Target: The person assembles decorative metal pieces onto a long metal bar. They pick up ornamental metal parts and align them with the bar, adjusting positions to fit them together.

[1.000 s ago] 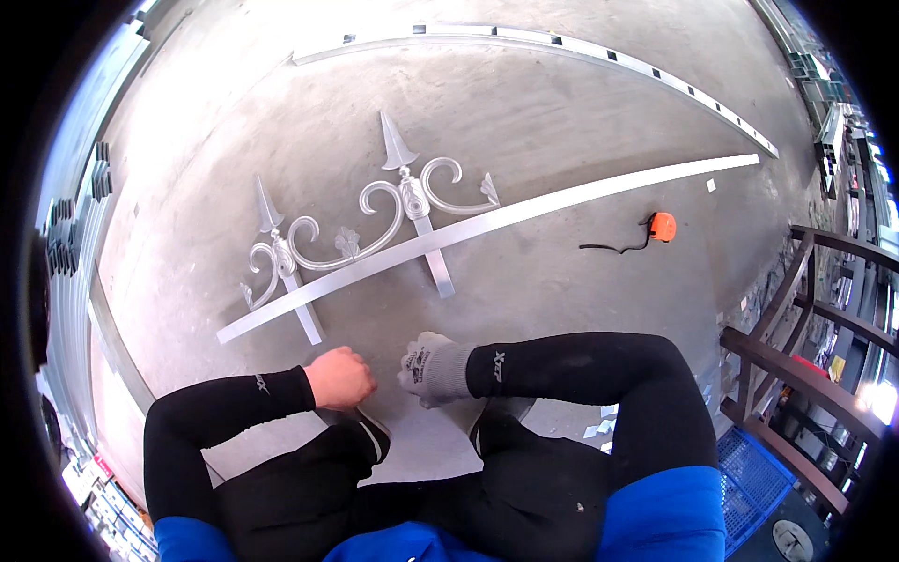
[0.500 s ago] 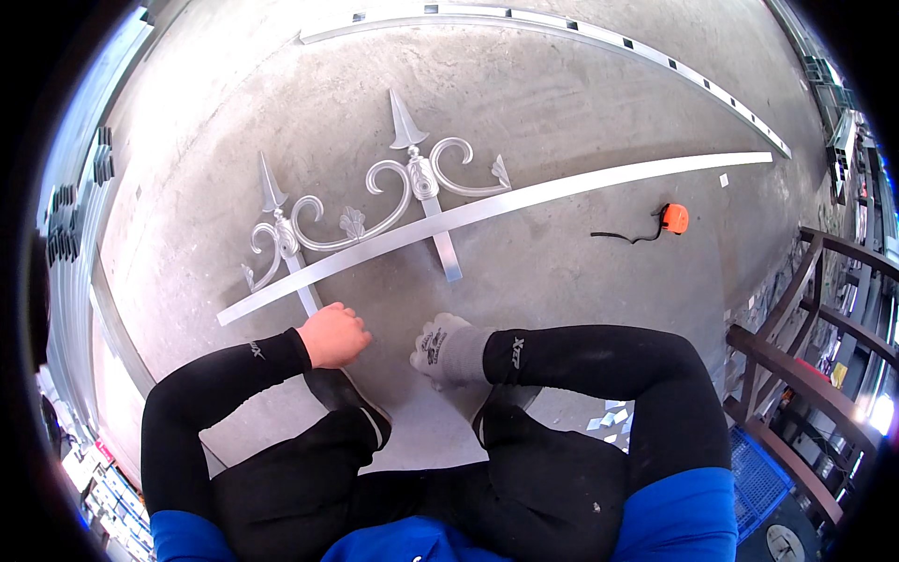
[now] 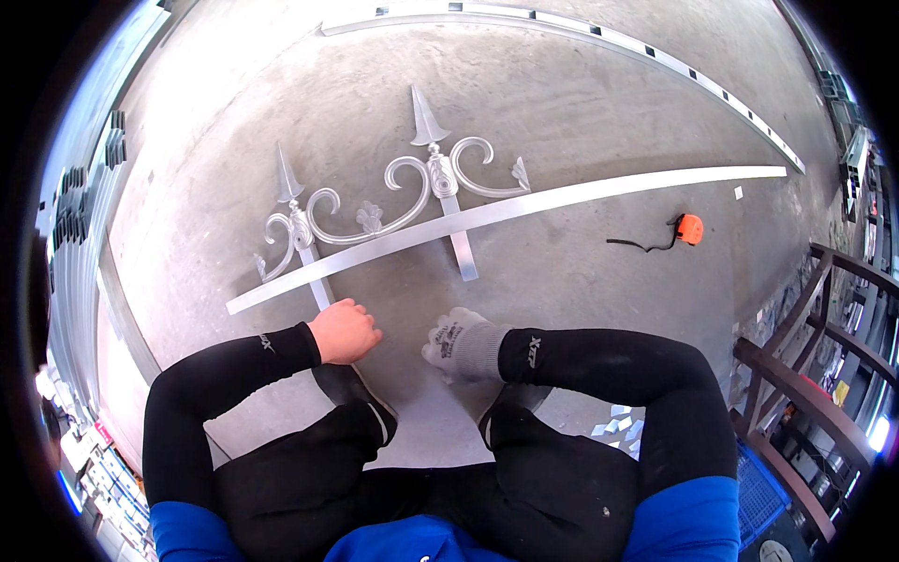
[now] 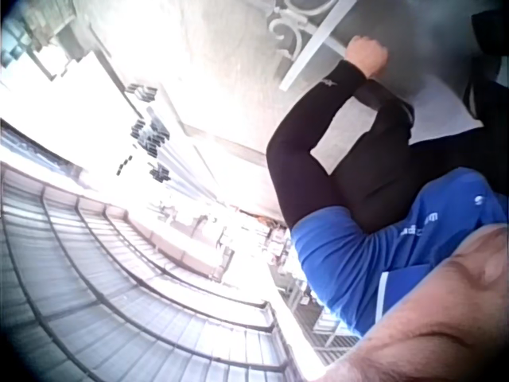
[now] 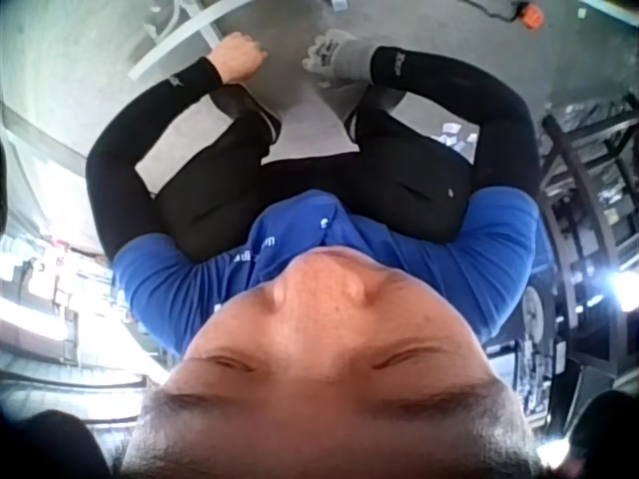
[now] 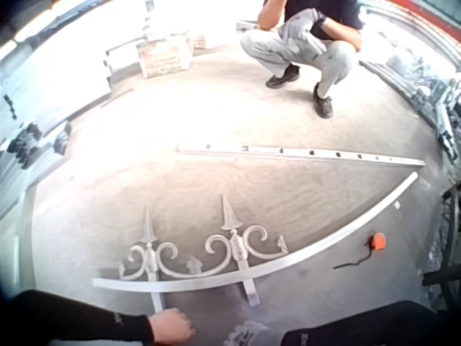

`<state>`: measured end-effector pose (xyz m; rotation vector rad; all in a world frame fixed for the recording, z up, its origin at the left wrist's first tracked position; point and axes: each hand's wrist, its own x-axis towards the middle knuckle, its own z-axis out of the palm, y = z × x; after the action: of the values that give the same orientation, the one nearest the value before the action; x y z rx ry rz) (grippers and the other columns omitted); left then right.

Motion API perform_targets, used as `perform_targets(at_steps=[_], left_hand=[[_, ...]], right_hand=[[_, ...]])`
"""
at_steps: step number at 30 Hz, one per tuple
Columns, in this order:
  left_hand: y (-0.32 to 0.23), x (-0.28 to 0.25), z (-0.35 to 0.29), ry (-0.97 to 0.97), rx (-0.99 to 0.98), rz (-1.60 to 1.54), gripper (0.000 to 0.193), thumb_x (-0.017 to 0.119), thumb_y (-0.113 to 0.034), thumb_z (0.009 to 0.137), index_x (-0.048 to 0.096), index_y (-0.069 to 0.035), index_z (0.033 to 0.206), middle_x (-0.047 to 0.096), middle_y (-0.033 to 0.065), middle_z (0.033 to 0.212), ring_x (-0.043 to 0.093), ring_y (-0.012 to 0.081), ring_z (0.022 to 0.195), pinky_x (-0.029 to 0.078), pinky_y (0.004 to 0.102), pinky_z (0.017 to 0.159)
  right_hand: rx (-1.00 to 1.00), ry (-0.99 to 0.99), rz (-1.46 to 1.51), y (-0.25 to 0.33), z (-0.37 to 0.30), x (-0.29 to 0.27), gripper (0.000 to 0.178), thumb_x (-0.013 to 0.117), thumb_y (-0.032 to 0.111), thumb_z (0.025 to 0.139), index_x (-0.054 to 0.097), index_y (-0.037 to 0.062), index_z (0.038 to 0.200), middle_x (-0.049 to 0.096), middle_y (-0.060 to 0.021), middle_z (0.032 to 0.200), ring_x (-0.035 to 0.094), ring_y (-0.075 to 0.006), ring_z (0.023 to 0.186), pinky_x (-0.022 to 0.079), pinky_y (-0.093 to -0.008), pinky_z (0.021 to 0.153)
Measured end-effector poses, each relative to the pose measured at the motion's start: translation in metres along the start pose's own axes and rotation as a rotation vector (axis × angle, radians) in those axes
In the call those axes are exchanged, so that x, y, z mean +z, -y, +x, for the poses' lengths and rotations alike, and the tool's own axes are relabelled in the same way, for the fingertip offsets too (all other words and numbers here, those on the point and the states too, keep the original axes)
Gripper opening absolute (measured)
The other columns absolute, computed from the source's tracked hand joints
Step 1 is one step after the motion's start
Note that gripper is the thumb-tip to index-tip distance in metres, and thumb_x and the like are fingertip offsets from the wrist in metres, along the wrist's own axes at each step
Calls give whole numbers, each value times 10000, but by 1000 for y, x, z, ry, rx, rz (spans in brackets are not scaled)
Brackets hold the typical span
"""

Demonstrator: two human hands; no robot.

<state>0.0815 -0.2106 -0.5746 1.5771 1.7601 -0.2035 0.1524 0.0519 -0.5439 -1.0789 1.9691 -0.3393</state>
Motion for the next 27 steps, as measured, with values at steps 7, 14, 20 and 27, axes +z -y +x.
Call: perform_targets(at_steps=[7,14,20,27], left_hand=[[1,1,2,-7,2,-6,152,646,-257,879,725,-129,894,715,51,835,714,256,874,526,404,791],[2,-1,7,-2,14,3,148,646,-259,881,722,-134,896,713,49,834,712,258,871,524,404,791],[2,-4,3,17,-16,-20,150,663,-271,884,725,-137,908,715,49,851,710,253,902,521,402,812],[5,-2,3,26,-8,-9,152,677,-281,889,720,-139,924,710,53,855,707,261,901,522,407,813]], right_hand=[[16,53,3,-1,2,-8,358,709,398,933,716,104,1136,725,-123,1156,687,-295,1121,516,-434,957],[17,37,14,-2,0,-8,350,713,393,934,716,106,1136,728,-122,1145,687,-295,1122,517,-431,957],[11,56,0,-3,1,-7,379,685,433,941,672,100,1123,699,-99,1123,661,-284,1114,511,-444,952],[-21,-50,7,-4,0,-4,373,762,413,902,727,97,1095,749,-125,1080,713,-306,1070,541,-430,907]])
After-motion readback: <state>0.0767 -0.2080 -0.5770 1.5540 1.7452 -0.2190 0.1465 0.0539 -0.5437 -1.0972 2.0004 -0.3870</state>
